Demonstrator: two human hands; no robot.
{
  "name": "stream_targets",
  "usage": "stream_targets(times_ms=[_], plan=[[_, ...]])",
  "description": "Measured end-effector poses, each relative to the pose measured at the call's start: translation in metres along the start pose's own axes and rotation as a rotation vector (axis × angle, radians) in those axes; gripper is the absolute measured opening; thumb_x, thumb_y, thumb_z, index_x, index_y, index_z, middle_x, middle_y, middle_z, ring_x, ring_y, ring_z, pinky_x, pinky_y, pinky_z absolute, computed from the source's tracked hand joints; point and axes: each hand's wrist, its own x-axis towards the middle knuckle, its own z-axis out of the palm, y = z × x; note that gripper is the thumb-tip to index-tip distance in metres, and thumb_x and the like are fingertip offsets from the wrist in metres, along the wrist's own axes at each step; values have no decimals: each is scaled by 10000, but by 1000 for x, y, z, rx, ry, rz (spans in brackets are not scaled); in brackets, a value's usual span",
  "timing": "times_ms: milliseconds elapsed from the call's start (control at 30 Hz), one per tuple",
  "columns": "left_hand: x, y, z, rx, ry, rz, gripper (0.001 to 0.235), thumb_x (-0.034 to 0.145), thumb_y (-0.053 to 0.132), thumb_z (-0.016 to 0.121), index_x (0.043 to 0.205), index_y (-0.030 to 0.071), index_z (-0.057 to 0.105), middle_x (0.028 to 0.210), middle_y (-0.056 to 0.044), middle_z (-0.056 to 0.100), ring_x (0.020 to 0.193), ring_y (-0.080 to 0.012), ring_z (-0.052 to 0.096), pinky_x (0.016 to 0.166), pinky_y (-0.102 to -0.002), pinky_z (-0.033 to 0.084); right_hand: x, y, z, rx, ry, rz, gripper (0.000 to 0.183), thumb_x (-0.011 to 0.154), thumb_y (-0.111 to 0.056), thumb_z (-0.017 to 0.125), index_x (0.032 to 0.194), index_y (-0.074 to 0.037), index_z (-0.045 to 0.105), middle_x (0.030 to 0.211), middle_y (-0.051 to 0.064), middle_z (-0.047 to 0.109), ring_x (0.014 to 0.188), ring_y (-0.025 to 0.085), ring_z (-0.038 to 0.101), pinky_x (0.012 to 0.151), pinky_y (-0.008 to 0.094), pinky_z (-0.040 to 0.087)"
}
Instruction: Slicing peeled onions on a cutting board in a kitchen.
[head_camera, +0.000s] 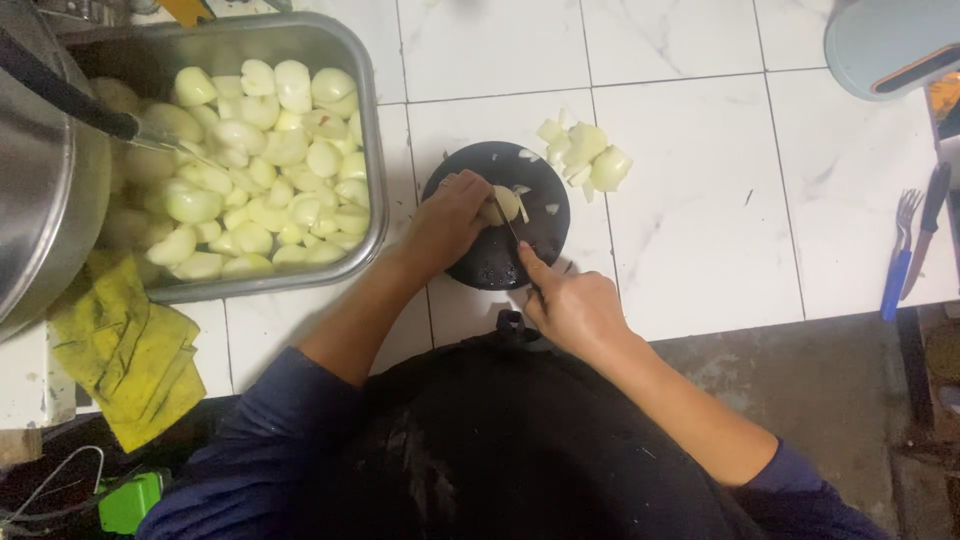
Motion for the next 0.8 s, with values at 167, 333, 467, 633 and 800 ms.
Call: stream_targets(times_ms=[167, 333, 467, 633, 800], plan=[[2, -1, -3, -15, 14, 13, 327, 814, 30, 758, 1101, 48, 602, 1113, -117, 631, 1088, -373, 613, 927, -470, 508, 5, 0, 1, 11, 26, -10, 600, 825, -228, 708, 1400, -81, 620, 548, 172, 631, 453, 390, 618, 476, 495, 525], [1, -11, 2, 17, 49, 131, 363, 764, 59, 793, 1078, 51, 611, 1071, -110, 644, 1069, -363, 626, 1063, -528, 421, 6, 3, 3, 111, 18, 5, 585, 834, -289, 737, 1379, -101, 635, 574, 190, 632, 490, 412, 626, 492, 506, 523], [-3, -12, 2, 19, 45, 111, 383, 769, 45, 794, 1102, 42, 604, 1083, -118, 640, 1090, -368, 625, 1065, -512, 446, 10, 5, 17, 73, -39, 26, 612, 836, -268, 720, 1418, -116, 607, 548, 196, 623, 498, 411, 631, 522, 508, 536], [-1, -5, -3, -46, 52, 90, 372, 772, 40, 797, 1090, 45, 603, 1090, -153, 628, 1060, -412, 604, 916, -491, 474, 24, 13, 49, 87, 76, -30, 615, 845, -217, 678, 1440, -96, 581, 575, 183, 614, 524, 405, 625, 524, 506, 521], [-5, -10, 5, -9, 57, 55, 333, 798, 35, 790, 1069, 57, 597, 1073, -140, 623, 1033, -400, 605, 897, -488, 473, 25, 11, 42, 12, 9, -20, 652, 819, -198, 644, 1456, -80, 572, 558, 178, 620, 515, 402, 627, 514, 501, 517]])
